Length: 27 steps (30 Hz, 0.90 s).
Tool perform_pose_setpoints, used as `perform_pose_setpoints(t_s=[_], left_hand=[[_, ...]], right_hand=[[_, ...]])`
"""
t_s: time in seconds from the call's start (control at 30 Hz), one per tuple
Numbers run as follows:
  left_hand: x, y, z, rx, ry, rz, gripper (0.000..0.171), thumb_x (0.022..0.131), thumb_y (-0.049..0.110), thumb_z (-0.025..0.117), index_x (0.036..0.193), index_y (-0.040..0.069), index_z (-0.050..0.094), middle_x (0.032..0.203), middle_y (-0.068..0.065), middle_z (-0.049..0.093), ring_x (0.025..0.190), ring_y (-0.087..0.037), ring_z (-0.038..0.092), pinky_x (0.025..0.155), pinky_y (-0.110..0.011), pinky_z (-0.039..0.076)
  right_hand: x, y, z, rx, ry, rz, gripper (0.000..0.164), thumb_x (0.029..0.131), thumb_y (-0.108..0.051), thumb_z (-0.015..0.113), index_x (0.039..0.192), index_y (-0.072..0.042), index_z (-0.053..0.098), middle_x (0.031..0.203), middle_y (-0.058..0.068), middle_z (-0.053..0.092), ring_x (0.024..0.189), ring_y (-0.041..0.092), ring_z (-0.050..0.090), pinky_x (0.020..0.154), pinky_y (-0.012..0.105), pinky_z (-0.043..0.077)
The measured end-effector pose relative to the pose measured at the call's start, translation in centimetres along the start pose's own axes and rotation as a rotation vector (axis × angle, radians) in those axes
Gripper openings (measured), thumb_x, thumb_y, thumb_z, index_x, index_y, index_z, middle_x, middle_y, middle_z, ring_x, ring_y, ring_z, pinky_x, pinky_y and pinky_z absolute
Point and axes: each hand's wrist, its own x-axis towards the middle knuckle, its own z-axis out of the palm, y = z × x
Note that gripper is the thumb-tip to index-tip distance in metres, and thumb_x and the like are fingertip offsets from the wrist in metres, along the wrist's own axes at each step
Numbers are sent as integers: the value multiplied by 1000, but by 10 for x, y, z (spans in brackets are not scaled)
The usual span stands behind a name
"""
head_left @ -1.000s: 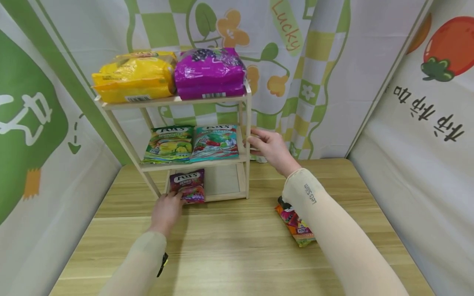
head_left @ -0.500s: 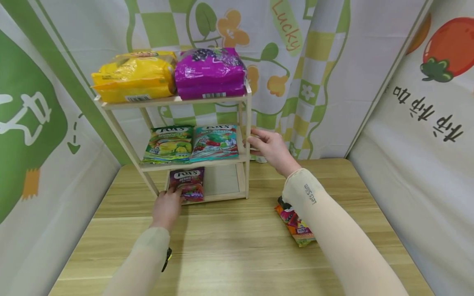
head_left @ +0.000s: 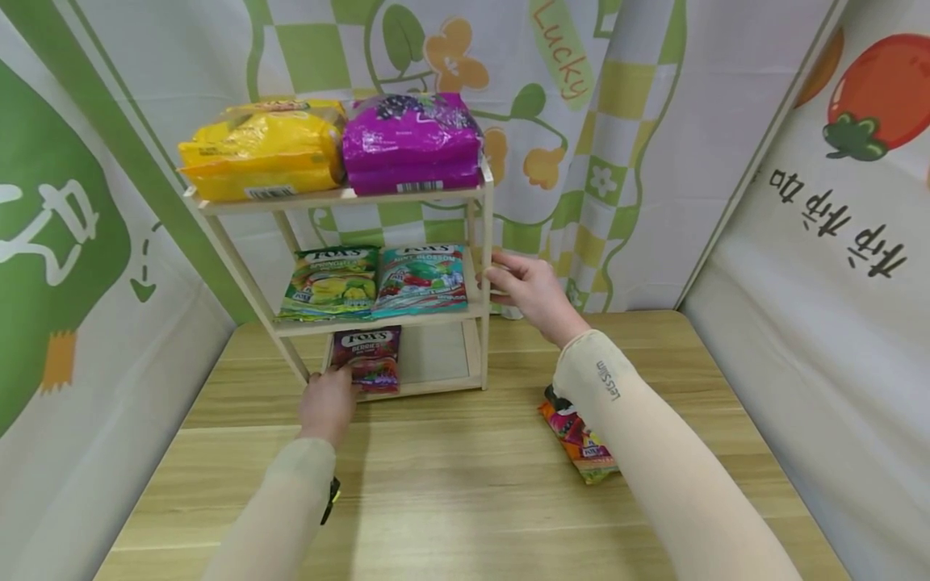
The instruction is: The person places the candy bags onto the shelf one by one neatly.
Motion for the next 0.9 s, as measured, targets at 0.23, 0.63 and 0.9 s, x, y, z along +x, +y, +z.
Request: perform_pose_setpoints(t_s=[0.23, 0.63, 0.9], left_hand=[[-1, -4, -6, -28, -35, 36, 27, 93, 14, 73, 115, -2, 70, 102, -26, 72, 91, -51, 65, 73, -66, 57], [-11, -11, -34, -142, -146, -2, 50, 103, 29, 62, 138, -6, 58, 117, -31, 69, 89, -44, 70, 76, -59, 60], [-15, -21, -59, -191, -106, -27, 45, 105, 35, 56, 121, -6, 68, 99, -22, 74, 71, -29, 69, 65, -49, 59]], right_hand=[[0, -1, 0, -13, 2, -2, 48, 106, -25, 57, 153, -14, 49, 136, 16, 66, 123, 27, 64, 97, 34, 58], [1, 1, 1, 1, 5, 6, 49, 106, -25, 58, 153, -13, 49, 144, 15, 60, 127, 27, 62, 97, 33, 58], [0, -1, 2, 5, 8, 25, 50, 105, -27, 59, 153, -13, 49, 155, 9, 50, 134, 26, 56, 98, 33, 58]])
